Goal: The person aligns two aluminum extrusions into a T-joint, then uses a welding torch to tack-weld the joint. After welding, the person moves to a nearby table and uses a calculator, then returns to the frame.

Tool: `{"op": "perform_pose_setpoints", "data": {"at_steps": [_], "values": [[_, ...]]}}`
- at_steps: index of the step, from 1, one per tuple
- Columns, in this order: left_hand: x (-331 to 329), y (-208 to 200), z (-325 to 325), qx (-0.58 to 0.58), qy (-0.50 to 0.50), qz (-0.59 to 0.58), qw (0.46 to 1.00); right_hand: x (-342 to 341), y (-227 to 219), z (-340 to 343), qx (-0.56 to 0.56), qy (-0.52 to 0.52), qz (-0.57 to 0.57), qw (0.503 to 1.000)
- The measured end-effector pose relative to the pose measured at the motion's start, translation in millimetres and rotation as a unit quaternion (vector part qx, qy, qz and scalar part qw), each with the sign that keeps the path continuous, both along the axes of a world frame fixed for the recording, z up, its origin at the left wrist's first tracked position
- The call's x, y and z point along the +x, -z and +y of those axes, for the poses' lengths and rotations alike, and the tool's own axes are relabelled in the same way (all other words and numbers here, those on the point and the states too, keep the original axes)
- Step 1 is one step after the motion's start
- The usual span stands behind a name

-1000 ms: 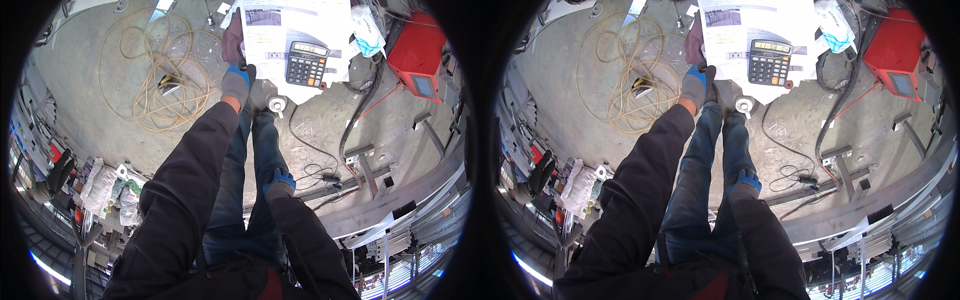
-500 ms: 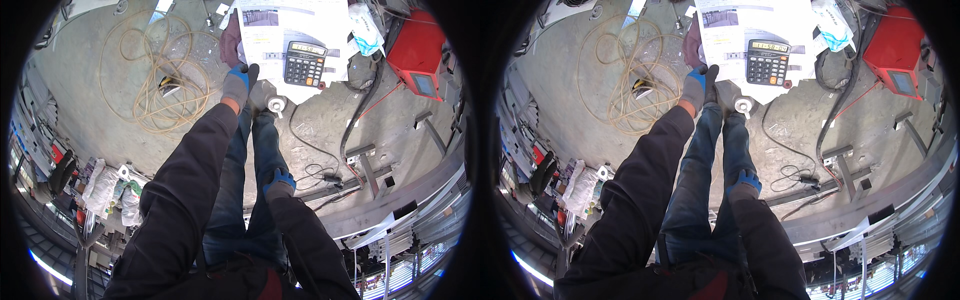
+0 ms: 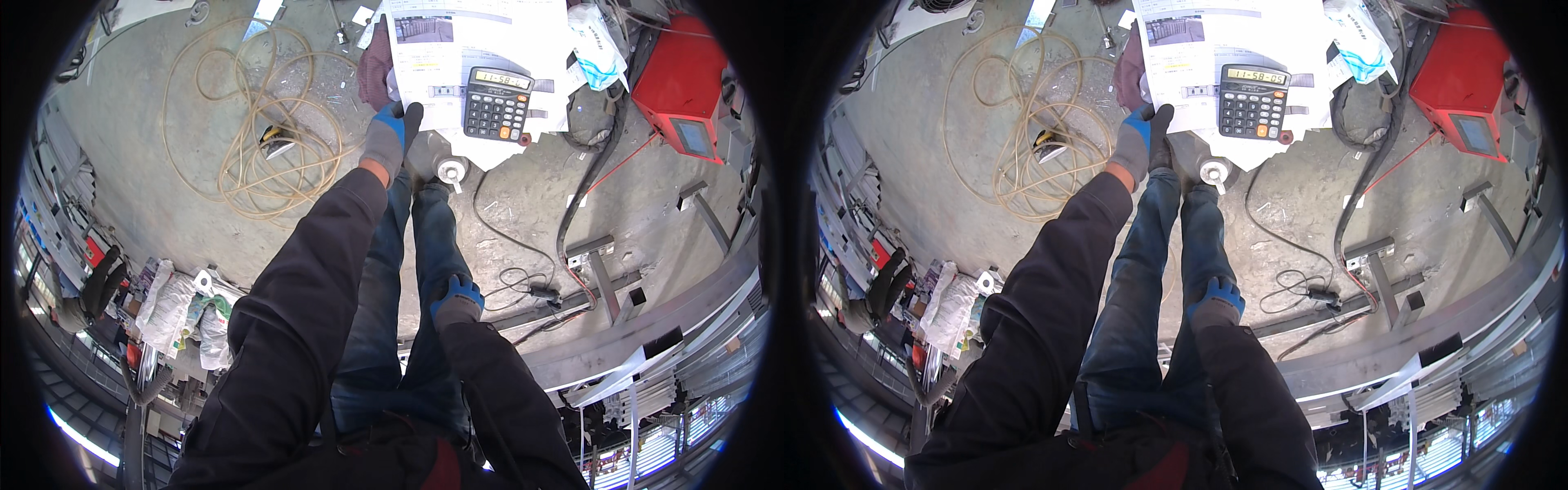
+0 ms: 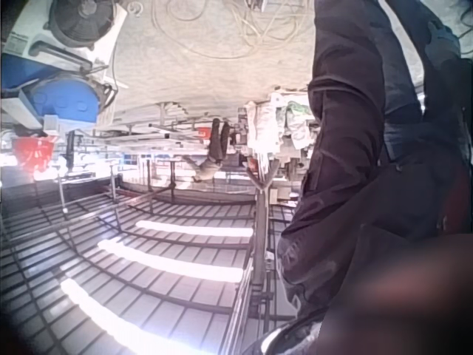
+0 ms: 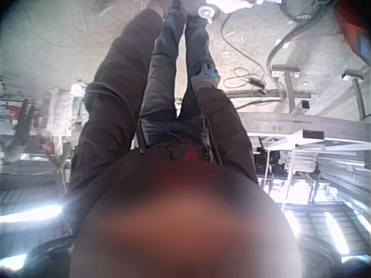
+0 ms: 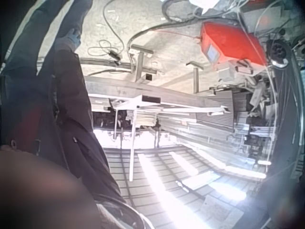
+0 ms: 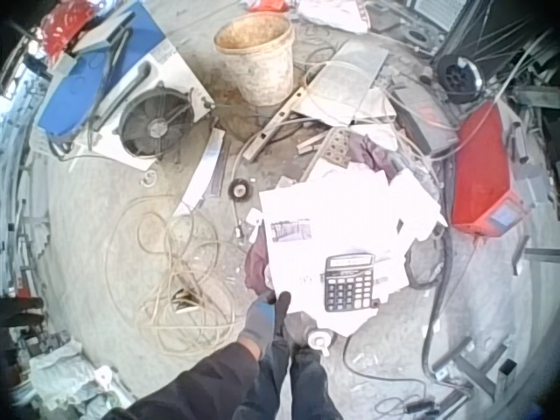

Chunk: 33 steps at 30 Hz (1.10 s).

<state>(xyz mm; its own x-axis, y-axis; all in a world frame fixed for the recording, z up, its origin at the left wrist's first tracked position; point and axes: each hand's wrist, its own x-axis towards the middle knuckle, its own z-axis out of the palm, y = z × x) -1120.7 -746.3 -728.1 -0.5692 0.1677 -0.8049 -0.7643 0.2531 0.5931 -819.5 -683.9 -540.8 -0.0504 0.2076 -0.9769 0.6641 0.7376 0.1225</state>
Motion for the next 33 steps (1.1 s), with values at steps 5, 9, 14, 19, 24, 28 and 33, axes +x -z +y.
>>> {"op": "perform_pose_setpoints", "data": {"at_steps": [5,9,14,19,24,28,33], "values": [[-3.6,-2.1,2.1,-0.016,0.007,0.004,1.0,-0.3,0.6,-1.2,0.004,0.008,0.007,1.0],[-3.3,0.0,0.1,-0.033,0.02,0.006,0.999,-3.1,-0.2,-0.8,0.005,0.003,0.003,1.0],[0.6,13.7,-5.8,-0.032,0.023,0.026,0.999,-5.7,-2.2,-1.5,0.011,0.009,0.009,1.0],[4.3,23.2,-10.1,-0.017,0.026,0.038,0.999,-5.0,-0.2,-2.7,0.006,0.007,0.008,1.0],[4.2,19.0,-9.5,0.002,0.01,0.033,0.999,-4.3,0.2,-3.2,0.005,-0.001,-0.001,1.0],[1.6,15.4,-9.0,-0.023,0.028,0.024,0.999,-4.6,0.7,-3.7,0.003,0.005,-0.002,1.0],[1.4,16.3,-9.3,-0.021,0.022,0.021,0.999,-4.9,0.6,-3.9,0.005,0.0,0.001,1.0]]}}
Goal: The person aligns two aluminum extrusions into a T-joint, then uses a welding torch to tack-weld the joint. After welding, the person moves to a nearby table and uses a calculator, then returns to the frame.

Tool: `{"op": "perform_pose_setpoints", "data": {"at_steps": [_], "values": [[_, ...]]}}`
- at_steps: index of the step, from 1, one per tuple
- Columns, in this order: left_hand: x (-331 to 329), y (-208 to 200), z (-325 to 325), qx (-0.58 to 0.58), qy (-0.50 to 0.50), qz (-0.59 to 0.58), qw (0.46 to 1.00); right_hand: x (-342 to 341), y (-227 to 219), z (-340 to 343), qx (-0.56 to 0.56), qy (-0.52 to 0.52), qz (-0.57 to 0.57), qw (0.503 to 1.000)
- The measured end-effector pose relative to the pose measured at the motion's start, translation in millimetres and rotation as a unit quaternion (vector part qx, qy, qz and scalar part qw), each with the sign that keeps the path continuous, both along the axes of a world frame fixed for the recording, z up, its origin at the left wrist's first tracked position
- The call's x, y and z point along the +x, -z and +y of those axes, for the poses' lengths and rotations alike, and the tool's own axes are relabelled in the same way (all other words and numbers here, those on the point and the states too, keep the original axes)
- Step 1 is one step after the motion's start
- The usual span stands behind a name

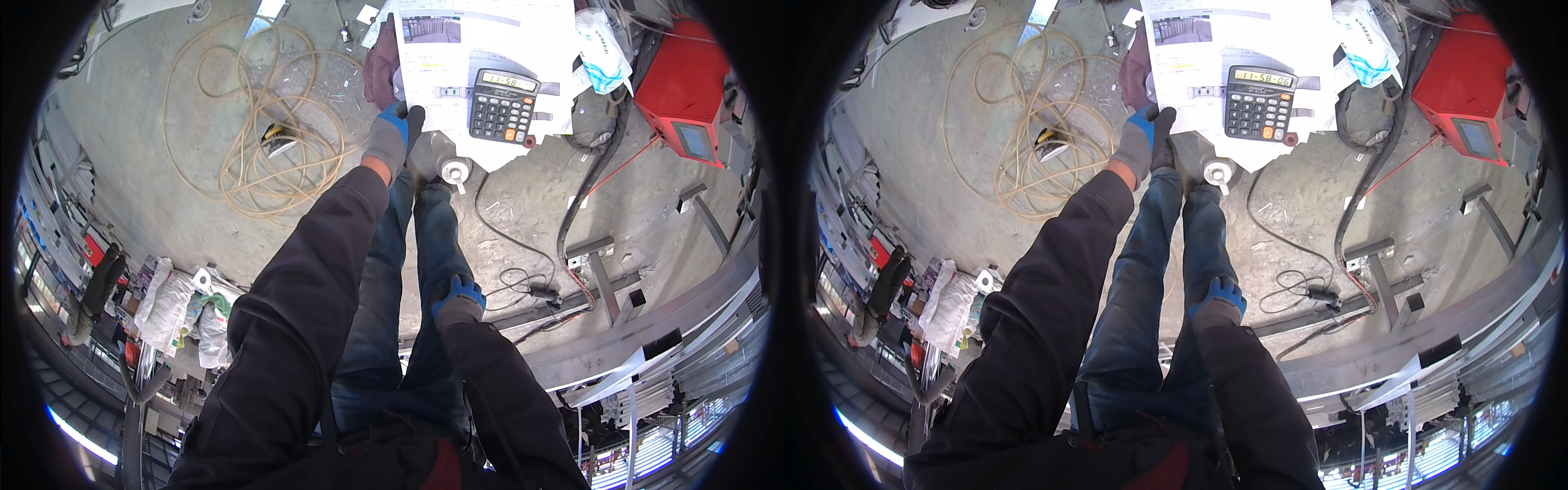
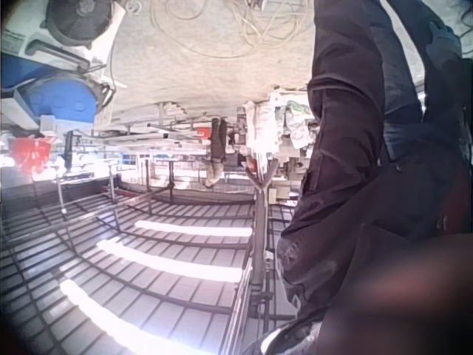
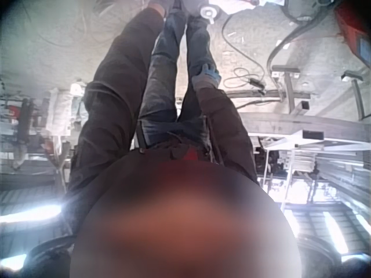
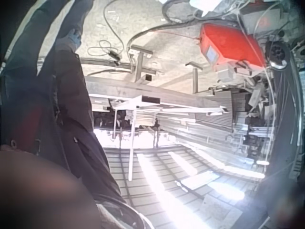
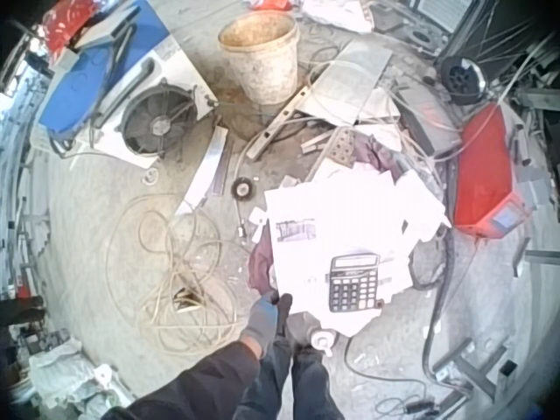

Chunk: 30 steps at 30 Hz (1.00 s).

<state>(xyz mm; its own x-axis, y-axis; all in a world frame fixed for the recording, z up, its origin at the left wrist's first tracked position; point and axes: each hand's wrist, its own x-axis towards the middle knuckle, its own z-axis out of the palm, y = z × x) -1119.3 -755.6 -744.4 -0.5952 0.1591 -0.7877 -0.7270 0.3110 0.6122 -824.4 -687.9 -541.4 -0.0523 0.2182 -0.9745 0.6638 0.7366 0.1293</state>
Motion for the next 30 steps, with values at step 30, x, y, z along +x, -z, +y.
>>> {"op": "perform_pose_setpoints", "data": {"at_steps": [30], "values": [[6.4,18.0,-10.4,-0.032,0.07,0.05,0.996,2.8,0.4,-0.2,0.008,0.008,0.008,1.0]]}}
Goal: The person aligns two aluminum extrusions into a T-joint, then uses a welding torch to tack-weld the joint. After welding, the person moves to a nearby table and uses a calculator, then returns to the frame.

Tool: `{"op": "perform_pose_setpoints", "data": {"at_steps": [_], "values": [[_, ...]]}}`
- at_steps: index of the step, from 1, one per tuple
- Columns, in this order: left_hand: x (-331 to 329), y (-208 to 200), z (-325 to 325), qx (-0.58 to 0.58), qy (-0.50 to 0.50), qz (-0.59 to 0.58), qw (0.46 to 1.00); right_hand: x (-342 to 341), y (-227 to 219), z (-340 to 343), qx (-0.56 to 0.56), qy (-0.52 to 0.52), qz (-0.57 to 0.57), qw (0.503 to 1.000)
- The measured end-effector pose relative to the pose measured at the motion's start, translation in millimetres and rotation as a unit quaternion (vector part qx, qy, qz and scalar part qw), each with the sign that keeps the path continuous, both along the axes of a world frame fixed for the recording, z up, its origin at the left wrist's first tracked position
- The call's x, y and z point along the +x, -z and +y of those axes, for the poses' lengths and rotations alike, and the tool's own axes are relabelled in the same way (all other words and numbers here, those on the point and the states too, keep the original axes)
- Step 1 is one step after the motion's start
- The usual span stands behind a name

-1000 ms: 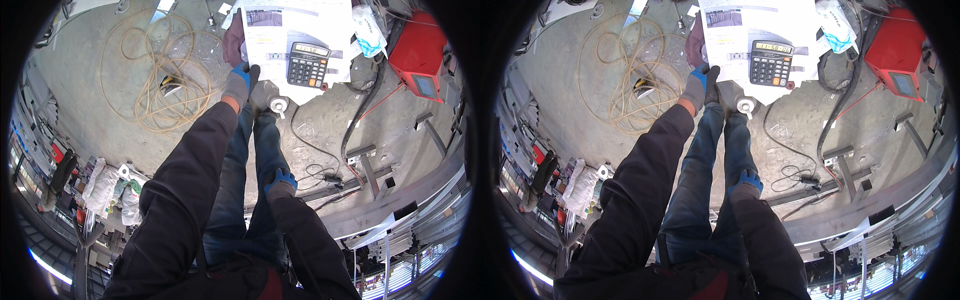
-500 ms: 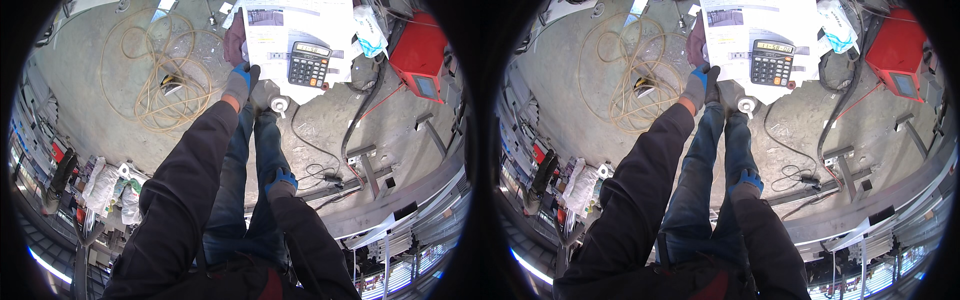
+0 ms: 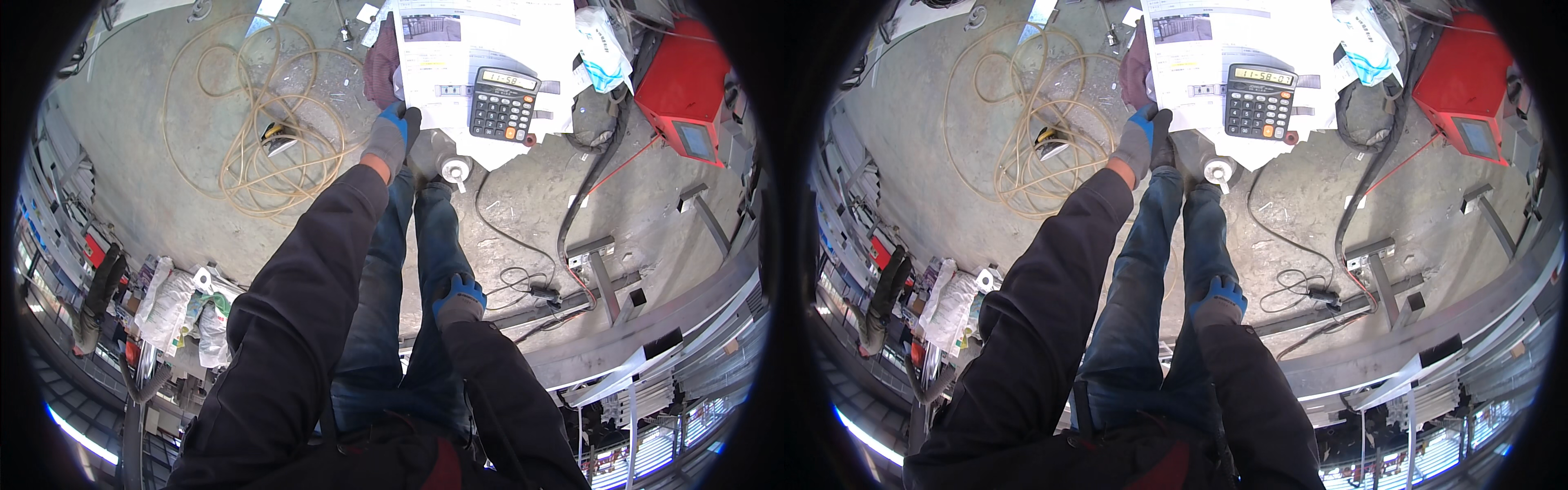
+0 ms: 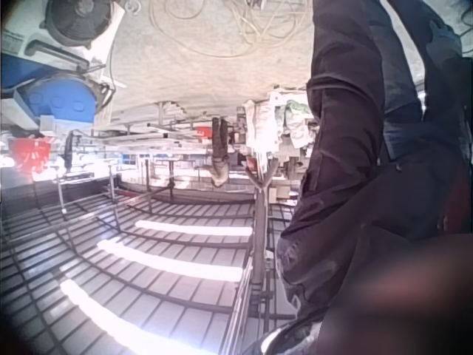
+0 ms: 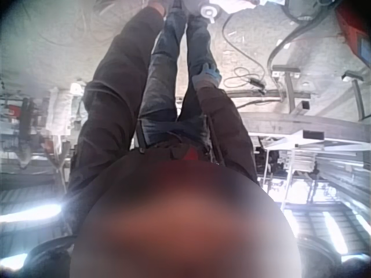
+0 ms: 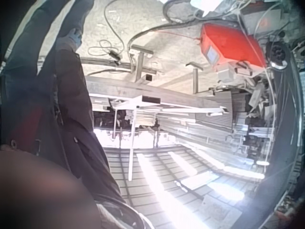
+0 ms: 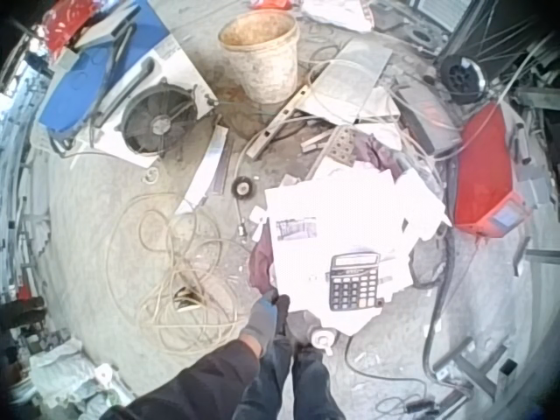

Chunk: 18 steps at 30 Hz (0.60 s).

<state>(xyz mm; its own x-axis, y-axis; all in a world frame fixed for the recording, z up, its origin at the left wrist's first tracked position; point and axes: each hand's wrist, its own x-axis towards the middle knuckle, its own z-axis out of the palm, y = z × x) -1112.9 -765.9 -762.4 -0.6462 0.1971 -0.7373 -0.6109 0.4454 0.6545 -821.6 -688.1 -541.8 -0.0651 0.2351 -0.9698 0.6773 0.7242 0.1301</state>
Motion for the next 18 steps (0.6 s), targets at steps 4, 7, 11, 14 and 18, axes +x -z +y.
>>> {"op": "perform_pose_setpoints", "data": {"at_steps": [4,7,11,14,18], "values": [[3.4,8.4,-2.6,-0.004,-0.009,0.011,1.0,0.7,-0.1,0.5,-0.003,0.001,0.006,1.0],[4.4,12.6,-5.2,-0.006,-0.001,0.007,1.0,-0.8,-0.1,1.0,-0.004,-0.004,0.002,1.0],[5.0,12.2,-6.1,0.018,-0.014,0.011,1.0,-2.7,-0.5,1.8,-0.004,-0.006,0.0,1.0],[5.3,10.4,-4.6,0.028,-0.034,0.0,0.999,-4.1,-0.2,2.5,-0.005,-0.001,-0.007,1.0],[5.1,8.0,-2.7,0.027,-0.041,-0.005,0.999,-5.5,-0.7,3.5,-0.005,0.004,-0.009,1.0]]}}
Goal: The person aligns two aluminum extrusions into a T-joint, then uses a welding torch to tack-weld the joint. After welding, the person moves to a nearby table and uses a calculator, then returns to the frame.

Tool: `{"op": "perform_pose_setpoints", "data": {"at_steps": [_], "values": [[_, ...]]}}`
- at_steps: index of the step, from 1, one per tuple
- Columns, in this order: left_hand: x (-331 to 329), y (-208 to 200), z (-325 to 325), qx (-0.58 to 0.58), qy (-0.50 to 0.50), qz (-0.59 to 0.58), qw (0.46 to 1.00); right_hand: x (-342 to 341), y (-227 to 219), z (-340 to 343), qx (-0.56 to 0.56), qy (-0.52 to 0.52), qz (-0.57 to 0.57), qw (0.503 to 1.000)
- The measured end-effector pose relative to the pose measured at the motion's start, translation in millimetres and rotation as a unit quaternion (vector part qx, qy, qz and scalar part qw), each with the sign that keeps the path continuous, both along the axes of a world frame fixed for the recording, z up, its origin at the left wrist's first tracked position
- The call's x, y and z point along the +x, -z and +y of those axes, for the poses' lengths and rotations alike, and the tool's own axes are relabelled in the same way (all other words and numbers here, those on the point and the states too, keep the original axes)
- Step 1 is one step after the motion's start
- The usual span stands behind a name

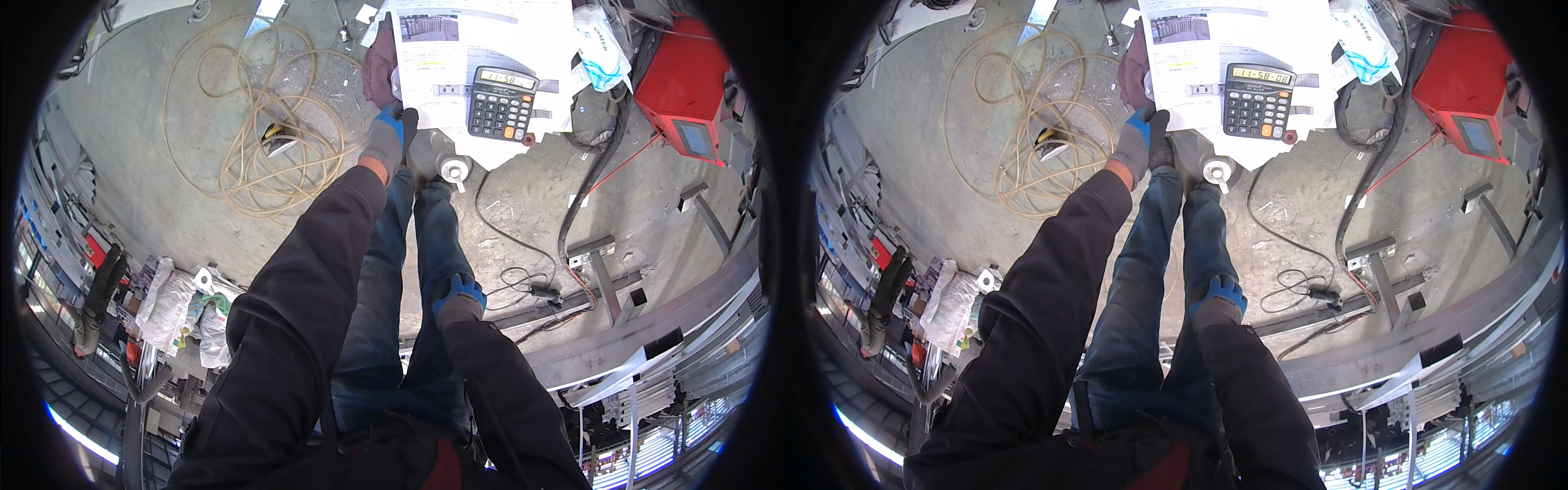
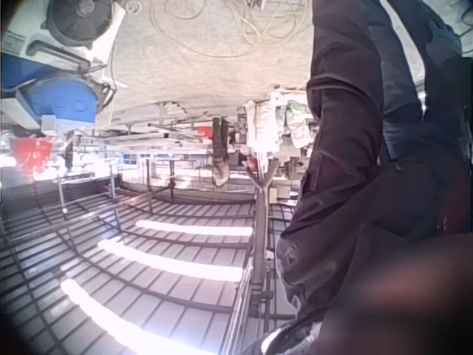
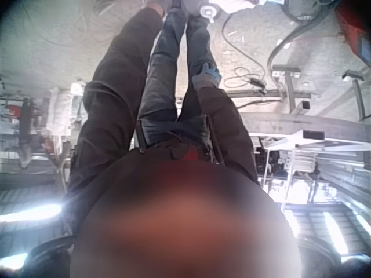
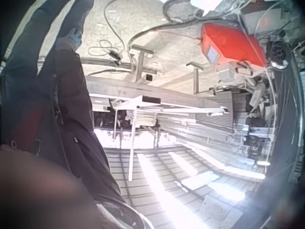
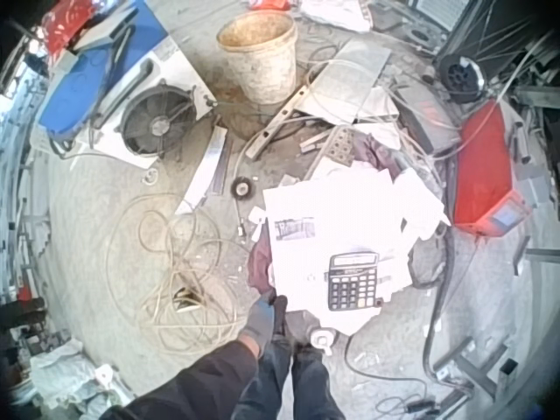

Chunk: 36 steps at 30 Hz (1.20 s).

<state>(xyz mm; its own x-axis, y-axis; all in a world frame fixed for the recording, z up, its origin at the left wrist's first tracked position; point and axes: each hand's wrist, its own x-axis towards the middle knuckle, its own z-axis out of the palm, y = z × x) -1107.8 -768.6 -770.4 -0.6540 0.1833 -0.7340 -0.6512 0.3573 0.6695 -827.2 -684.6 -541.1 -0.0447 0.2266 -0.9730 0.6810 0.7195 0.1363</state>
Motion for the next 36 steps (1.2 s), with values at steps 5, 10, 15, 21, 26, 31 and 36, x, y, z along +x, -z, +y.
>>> {"op": "perform_pose_setpoints", "data": {"at_steps": [5,10,15,21,26,31,36], "values": [[-4.6,-9.3,2.6,-0.012,-0.006,-0.027,1.0,0.6,-1.0,2.0,-0.007,0.003,0.002,1.0],[-11.5,-31.0,8.1,-0.025,-0.018,-0.065,0.997,3.7,-1.4,1.8,-0.003,0.0,0.014,1.0],[-1.7,-37.4,3.3,-0.042,-0.068,-0.069,0.994,6.6,-2.0,1.4,0.008,-0.002,0.031,0.999],[85.0,-40.6,-58.7,-0.012,-0.104,-0.192,0.976,5.7,-5.9,7.5,0.003,0.012,0.043,0.999],[170.7,-113.8,-114.6,0.014,0.086,-0.129,0.988,2.0,-22.0,11.9,0.004,0.055,0.053,0.997],[207.2,-216.2,-135.4,-0.057,0.16,-0.192,0.967,9.5,-36.1,16.7,0.009,0.076,0.065,0.995],[208.9,-268.1,-152.0,-0.205,0.392,-0.06,0.895,23.8,-35.2,9.1,0.008,0.077,0.069,0.995]]}}
